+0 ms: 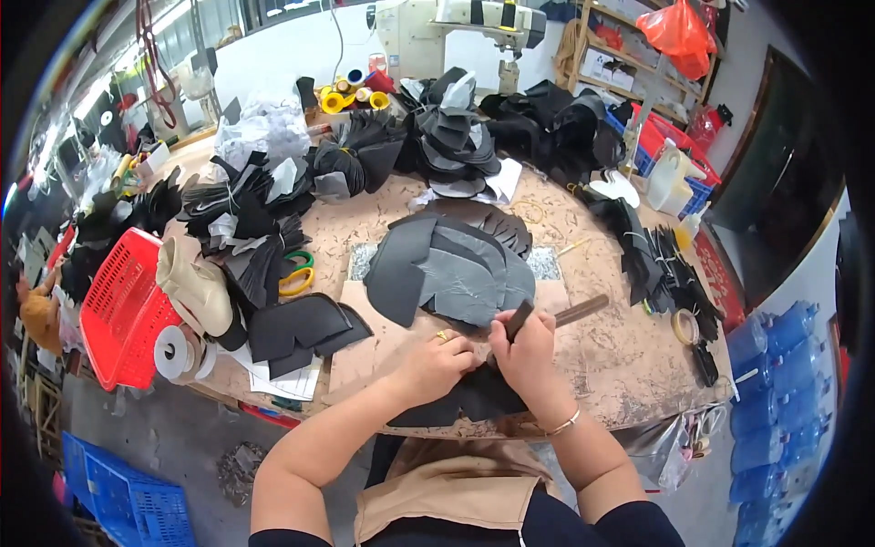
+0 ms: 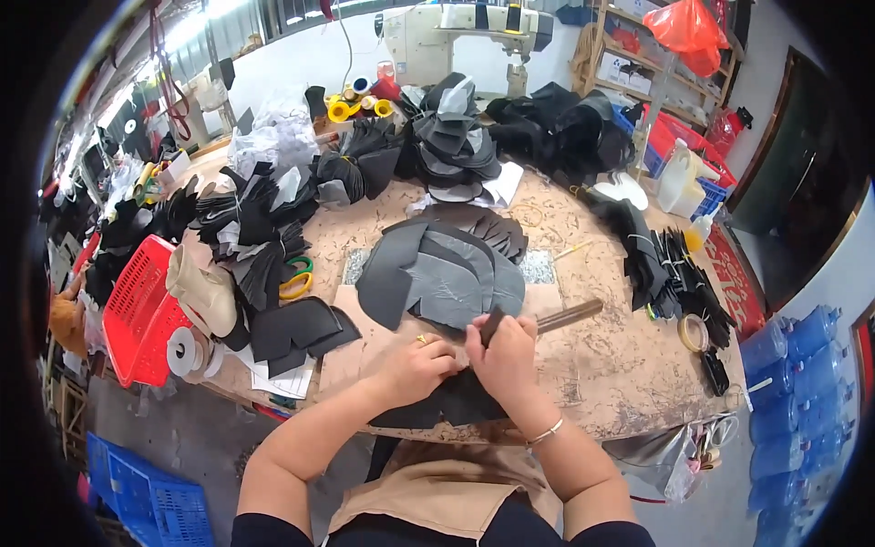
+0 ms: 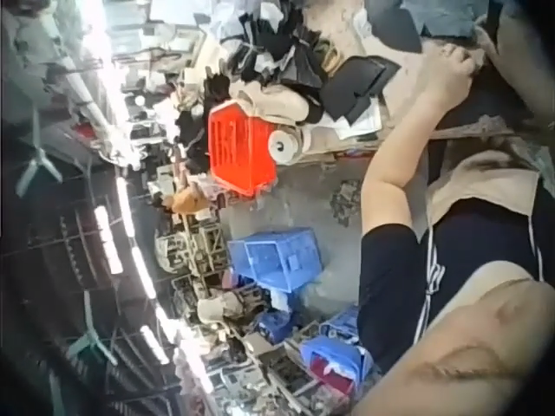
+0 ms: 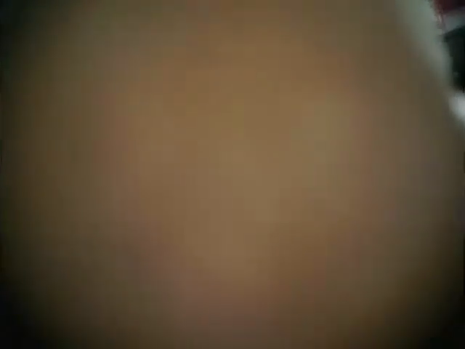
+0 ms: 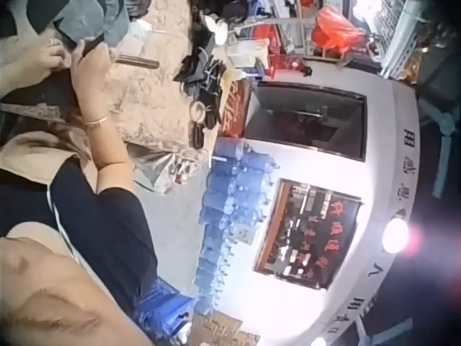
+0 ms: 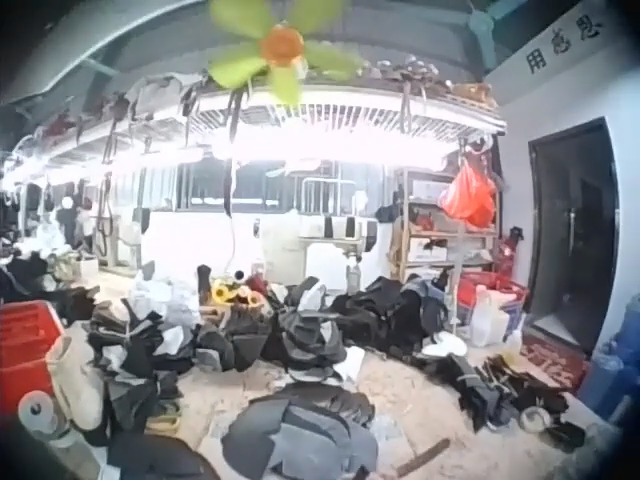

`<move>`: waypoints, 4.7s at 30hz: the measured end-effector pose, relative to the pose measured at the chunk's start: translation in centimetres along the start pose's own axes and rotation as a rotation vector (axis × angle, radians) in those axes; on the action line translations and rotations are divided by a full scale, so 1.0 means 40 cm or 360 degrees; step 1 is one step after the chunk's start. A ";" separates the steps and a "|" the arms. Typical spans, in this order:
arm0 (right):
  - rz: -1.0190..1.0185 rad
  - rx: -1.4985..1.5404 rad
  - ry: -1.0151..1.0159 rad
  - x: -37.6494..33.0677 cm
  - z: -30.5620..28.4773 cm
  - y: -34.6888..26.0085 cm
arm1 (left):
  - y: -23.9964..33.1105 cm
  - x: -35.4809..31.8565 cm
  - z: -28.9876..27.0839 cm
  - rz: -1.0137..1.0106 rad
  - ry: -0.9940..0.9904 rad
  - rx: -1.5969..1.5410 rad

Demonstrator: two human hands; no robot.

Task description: Hammering and applying adhesive tape to shoe components on a workbench.

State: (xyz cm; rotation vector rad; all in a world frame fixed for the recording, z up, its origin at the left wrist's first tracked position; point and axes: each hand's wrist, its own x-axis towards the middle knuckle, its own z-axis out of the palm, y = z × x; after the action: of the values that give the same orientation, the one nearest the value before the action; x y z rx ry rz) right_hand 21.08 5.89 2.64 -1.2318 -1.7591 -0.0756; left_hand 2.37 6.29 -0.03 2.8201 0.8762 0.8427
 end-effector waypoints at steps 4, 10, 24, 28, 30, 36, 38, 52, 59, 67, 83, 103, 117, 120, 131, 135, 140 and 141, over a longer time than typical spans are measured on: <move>-0.0069 0.0063 -0.0070 0.027 -0.004 0.008 | -0.009 -0.005 0.002 -0.0024 0.0053 -0.0072; -0.0180 -0.0019 0.0027 0.009 -0.002 -0.014 | -0.006 -0.005 0.006 -0.0085 0.0098 -0.0175; -0.0175 0.0065 -0.0060 0.020 -0.027 -0.008 | -0.005 -0.016 0.001 -0.0117 0.0033 -0.0122; 0.0039 0.0548 0.0296 0.076 -0.084 -0.062 | -0.013 -0.035 0.005 -0.0169 -0.0002 -0.0158; 0.0188 0.0846 0.0568 0.056 -0.101 -0.084 | 0.002 -0.040 -0.004 -0.0181 0.0016 -0.0166; -0.0019 0.0059 -0.0131 0.005 -0.046 -0.003 | -0.001 -0.017 -0.001 -0.0118 -0.0027 -0.0093; -0.0153 -0.0031 -0.0070 0.047 -0.066 -0.027 | -0.009 -0.025 -0.001 -0.0125 0.0092 -0.0121; 0.0196 0.0044 -0.0146 -0.049 -0.061 0.019 | 0.004 -0.004 -0.033 -0.0325 0.0006 -0.0205; 0.0431 0.0092 0.0062 -0.097 -0.073 0.038 | -0.011 0.015 -0.054 -0.0512 -0.0284 -0.0524; 0.0448 -0.0001 -0.0058 -0.096 -0.071 0.046 | -0.012 -0.012 -0.022 -0.0554 -0.0045 -0.0720; 0.0373 0.0032 -0.0017 -0.083 -0.061 0.039 | 0.010 0.005 -0.023 -0.0560 -0.0023 -0.0404; 0.0222 -0.0010 0.0097 -0.084 -0.055 0.048 | -0.065 0.030 -0.061 -0.1135 -0.0519 -0.1603; 0.0192 -0.0048 0.0087 -0.086 -0.055 0.047 | -0.064 0.015 -0.045 -0.1179 -0.0459 -0.1727; 0.0221 -0.0060 0.0102 -0.084 -0.061 0.047 | -0.047 0.020 -0.048 -0.1100 -0.0450 -0.1545; 0.0148 -0.0272 0.0315 0.011 -0.145 0.152 | 0.024 -0.014 -0.044 -0.0766 0.0016 -0.0888; 0.0659 -0.0851 -0.0063 0.044 -0.247 0.277 | 0.031 -0.017 -0.040 -0.0693 0.0046 -0.0691; 0.1057 -0.0680 -0.0531 -0.007 -0.225 0.402 | 0.042 -0.010 -0.043 -0.0672 0.0072 -0.0645; 0.1091 -0.0700 -0.0511 -0.014 -0.212 0.396 | 0.052 -0.010 -0.051 -0.0722 0.0097 -0.0671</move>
State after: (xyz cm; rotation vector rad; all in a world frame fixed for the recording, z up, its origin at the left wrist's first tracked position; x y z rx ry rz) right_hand 38.61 8.84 -0.06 -2.2147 -1.5252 0.1524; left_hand 2.09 4.16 1.97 2.1339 1.1294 0.9126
